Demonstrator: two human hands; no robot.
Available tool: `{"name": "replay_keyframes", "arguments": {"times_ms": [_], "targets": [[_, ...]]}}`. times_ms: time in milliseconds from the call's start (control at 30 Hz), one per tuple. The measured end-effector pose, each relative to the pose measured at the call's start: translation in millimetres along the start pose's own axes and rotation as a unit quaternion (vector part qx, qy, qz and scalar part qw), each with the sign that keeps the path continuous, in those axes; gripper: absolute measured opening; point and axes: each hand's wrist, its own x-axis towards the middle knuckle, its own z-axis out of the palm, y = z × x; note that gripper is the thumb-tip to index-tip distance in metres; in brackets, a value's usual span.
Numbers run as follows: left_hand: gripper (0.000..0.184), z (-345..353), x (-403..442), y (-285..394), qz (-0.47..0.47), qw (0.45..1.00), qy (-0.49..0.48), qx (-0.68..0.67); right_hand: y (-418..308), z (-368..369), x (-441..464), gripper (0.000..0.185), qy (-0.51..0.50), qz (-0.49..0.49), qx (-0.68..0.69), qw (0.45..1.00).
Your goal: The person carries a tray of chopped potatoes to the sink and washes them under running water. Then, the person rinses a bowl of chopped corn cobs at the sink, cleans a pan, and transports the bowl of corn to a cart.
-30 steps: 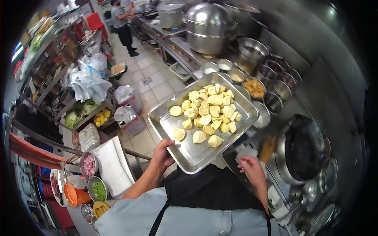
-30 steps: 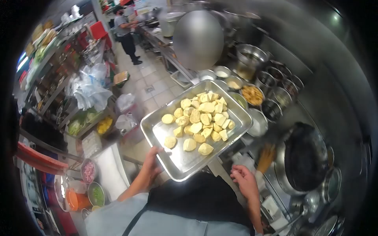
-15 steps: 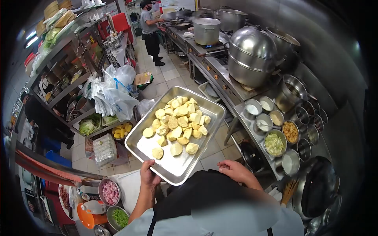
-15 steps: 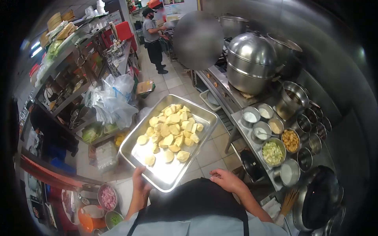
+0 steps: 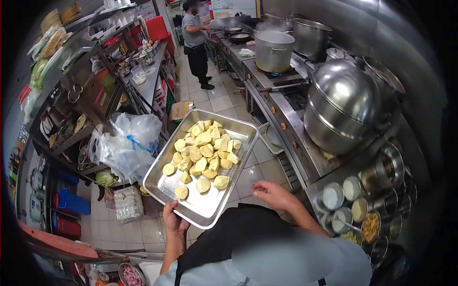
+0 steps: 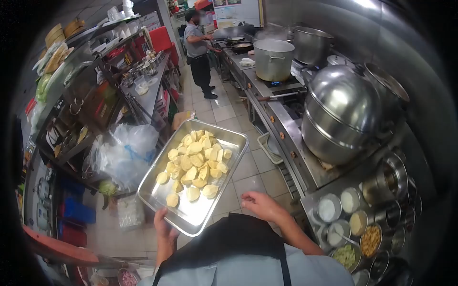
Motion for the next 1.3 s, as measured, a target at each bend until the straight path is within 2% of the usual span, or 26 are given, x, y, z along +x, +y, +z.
{"name": "replay_keyframes", "arguments": {"times_ms": [100,167,200,300,333,400,500,567,600,700,833,900,967,1033,1100,1133,1167,1233,1267,1300], "targets": [[0.058,10.3,56.8,-10.3,0.014,1.000,0.022,0.015,0.7,-52.5,72.5,0.038,0.017,-0.029,-0.032,0.999],[0.057,0.1,84.9,-0.5,-0.002,1.000,0.018,0.000,-18.2,-60.4,105.9,0.038,0.055,-0.042,-0.082,0.994],[0.055,-0.8,103.3,0.2,-0.033,0.999,0.014,-0.028,-24.7,-71.6,123.1,0.039,0.063,-0.059,-0.040,0.995],[0.051,9.9,156.6,-6.7,-0.003,0.999,0.051,-0.002,-49.5,-98.7,174.1,0.040,0.088,-0.092,-0.033,0.991],[0.061,-1.7,176.1,-7.3,-0.019,0.999,0.045,0.017,-61.8,-103.6,189.1,0.041,0.087,-0.106,-0.042,0.990],[0.060,-10.4,213.1,-6.7,-0.044,0.997,0.052,0.021,-93.5,-108.8,227.9,0.043,0.082,-0.128,-0.068,0.986],[0.058,-15.3,262.9,1.2,-0.049,0.996,0.079,0.007,-121.8,-107.8,297.1,0.042,0.005,-0.165,-0.011,0.986],[0.056,-14.3,297.5,6.6,-0.049,0.994,0.097,-0.027,-156.1,-110.3,340.1,0.041,-0.062,-0.149,0.142,0.977],[0.054,-19.3,314.1,9.6,-0.063,0.994,0.072,-0.047,-167.1,-112.7,358.8,0.040,-0.093,-0.136,0.220,0.961],[0.053,-13.8,355.5,21.7,-0.040,0.996,0.070,-0.047,-180.2,-126.5,425.0,0.039,-0.092,-0.159,0.324,0.928],[0.055,-11.1,400.5,30.8,-0.012,0.996,0.076,-0.042,-187.7,-155.4,511.0,0.040,-0.159,-0.143,0.399,0.892],[0.055,0.8,423.4,33.2,0.007,0.990,0.138,-0.016,-184.2,-167.2,555.8,0.040,-0.134,-0.159,0.412,0.887],[0.054,16.9,449.5,28.4,0.035,0.982,0.183,-0.023,-180.0,-195.9,594.4,0.043,-0.166,-0.135,0.476,0.853],[0.052,22.3,485.0,14.7,0.064,0.974,0.219,-0.005,-123.5,-243.1,673.3,0.048,-0.389,-0.266,0.534,0.702],[0.043,11.2,508.2,19.4,0.061,0.972,0.227,-0.026,-135.8,-252.7,697.4,0.047,-0.220,-0.155,0.523,0.808],[0.040,4.6,529.0,6.1,0.090,0.963,0.256,-0.006,-137.2,-263.9,708.6,0.048,-0.153,-0.142,0.479,0.852],[0.038,-5.6,545.3,5.8,0.093,0.973,0.210,-0.036,-117.3,-284.0,735.9,0.049,-0.279,-0.153,0.490,0.812],[0.037,19.3,585.0,-0.6,0.173,0.948,0.265,0.020,-88.4,-312.9,800.8,0.049,-0.427,-0.177,0.545,0.700],[0.036,23.3,602.4,-3.1,0.197,0.940,0.280,0.015,-80.8,-322.9,826.5,0.048,-0.374,-0.170,0.518,0.750],[0.038,17.3,607.0,2.0,0.195,0.951,0.237,-0.024,-75.3,-315.8,836.3,0.046,-0.306,-0.149,0.486,0.805]]}}
